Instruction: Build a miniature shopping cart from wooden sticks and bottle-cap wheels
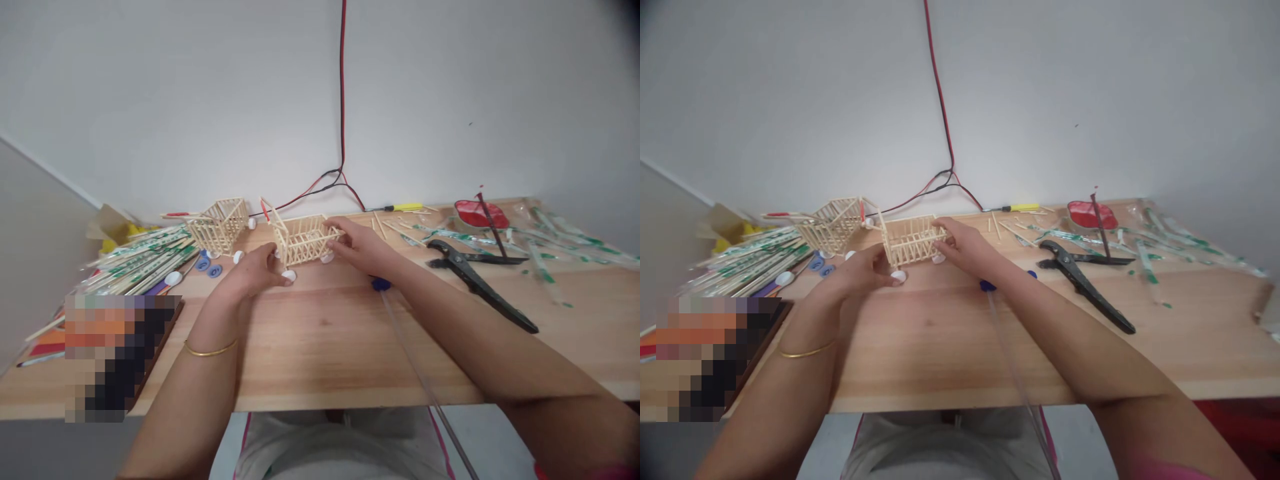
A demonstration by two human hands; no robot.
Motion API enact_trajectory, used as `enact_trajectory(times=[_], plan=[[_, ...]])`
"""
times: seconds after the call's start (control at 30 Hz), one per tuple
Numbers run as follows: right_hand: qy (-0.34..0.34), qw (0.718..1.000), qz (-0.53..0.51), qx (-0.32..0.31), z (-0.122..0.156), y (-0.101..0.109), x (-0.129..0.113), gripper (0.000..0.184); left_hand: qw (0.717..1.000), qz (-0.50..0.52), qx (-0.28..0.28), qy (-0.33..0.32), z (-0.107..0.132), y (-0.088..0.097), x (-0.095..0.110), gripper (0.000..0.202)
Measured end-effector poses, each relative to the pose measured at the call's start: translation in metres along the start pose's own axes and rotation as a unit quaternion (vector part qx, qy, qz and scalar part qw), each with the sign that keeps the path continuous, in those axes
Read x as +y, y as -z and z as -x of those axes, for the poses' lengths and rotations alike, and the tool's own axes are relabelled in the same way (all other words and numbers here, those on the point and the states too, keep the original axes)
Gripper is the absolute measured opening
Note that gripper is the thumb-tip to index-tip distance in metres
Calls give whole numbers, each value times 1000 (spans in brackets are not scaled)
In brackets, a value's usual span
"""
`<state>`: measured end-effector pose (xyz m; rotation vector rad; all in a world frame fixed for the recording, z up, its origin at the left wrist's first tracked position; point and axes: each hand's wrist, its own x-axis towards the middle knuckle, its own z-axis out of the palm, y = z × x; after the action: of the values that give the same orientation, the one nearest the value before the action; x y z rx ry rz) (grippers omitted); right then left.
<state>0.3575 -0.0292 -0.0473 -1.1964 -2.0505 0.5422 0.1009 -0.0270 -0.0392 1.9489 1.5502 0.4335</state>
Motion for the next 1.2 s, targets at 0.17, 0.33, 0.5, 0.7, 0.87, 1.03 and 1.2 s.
enact_trajectory(times=[0.17, 0.33, 0.5, 0.7, 0.87, 1.03, 1.2], plan=[[-13, 1000, -3, 2, 0, 1, 1, 47, 998, -65, -7, 2, 0, -1, 2, 66], [-16, 1000, -9, 3, 0, 0, 3, 49, 999, -27, -11, -21, -1, -2, 0, 74], [-36, 999, -18, -6, 0, -2, 6, 52, 999, -16, -19, -21, -1, -2, 1, 77], [-46, 997, -59, -12, 0, -3, 7, 57, 999, -34, -17, -17, 1, -1, 4, 73], [-70, 996, -48, -22, 2, -3, 2, 58, 999, -33, -9, -20, 3, -1, 4, 66], [-61, 996, -56, -18, 3, -4, 6, 56, 999, -16, -4, -28, 3, -3, 3, 71], [-61, 995, -73, -14, 4, -5, 10, 56, 999, -30, -1, -22, 2, -4, 0, 76]])
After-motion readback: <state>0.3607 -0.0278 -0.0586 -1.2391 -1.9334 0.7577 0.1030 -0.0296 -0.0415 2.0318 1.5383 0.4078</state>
